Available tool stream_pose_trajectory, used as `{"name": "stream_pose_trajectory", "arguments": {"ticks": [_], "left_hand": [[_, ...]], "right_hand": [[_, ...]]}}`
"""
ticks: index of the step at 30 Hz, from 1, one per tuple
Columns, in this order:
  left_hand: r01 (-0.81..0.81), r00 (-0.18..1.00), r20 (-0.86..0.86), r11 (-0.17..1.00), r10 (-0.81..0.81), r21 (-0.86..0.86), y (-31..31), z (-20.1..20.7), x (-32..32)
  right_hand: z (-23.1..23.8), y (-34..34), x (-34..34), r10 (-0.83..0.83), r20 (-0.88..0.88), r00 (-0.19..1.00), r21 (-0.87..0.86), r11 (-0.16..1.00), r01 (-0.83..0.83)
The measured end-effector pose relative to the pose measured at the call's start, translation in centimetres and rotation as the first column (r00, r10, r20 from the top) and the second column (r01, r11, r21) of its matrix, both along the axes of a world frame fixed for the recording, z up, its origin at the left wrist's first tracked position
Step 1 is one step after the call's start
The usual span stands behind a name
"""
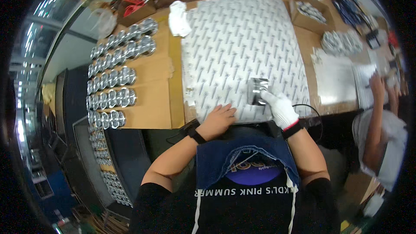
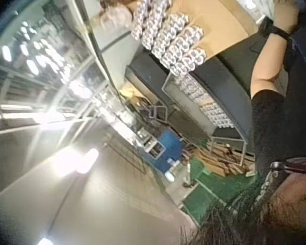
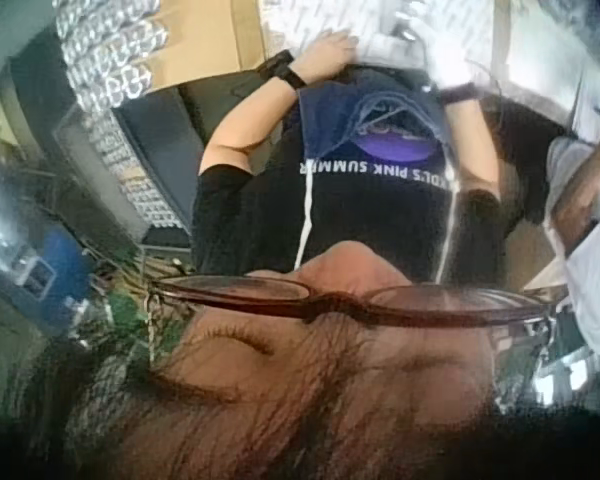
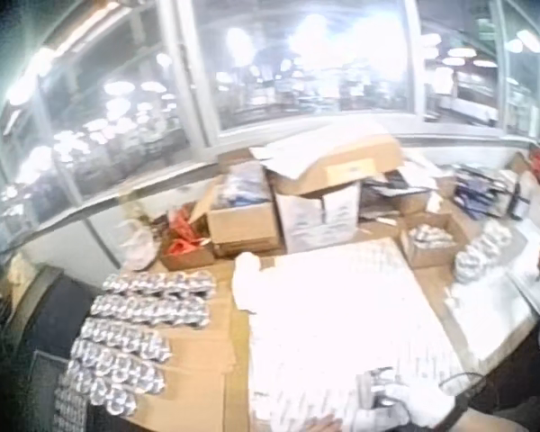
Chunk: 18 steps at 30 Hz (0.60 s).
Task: The recorder is wrapping shiny metal pistons in protective paper and placing them into boxes at a workstation.
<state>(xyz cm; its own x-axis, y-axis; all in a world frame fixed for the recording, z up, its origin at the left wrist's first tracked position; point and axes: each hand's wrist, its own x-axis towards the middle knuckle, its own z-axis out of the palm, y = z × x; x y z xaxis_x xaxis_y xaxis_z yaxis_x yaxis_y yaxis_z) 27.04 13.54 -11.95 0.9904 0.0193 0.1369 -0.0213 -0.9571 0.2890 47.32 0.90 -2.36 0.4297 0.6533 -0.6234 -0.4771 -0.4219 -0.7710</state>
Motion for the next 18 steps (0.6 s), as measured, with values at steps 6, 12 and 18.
{"name": "stream_pose_trajectory", "arguments": {"ticks": [6,12,18], "left_hand": [[-0.18,0.983,0.014,0.968,0.185,-0.173,-0.8,3.2,2.0],[-0.206,0.956,0.164,0.956,0.243,-0.211,-1.6,5.5,3.0],[-0.302,0.919,-0.265,0.953,0.293,0.006,-1.0,10.8,5.4]], "right_hand": [[-1.6,-0.3,0.8,0.169,0.036,0.985,-0.032,0.985,-0.168],[-2.3,0.6,0.9,0.342,0.101,0.934,-0.203,0.926,-0.317],[-0.7,2.5,2.6,0.598,0.245,0.763,-0.386,0.782,-0.489]]}}
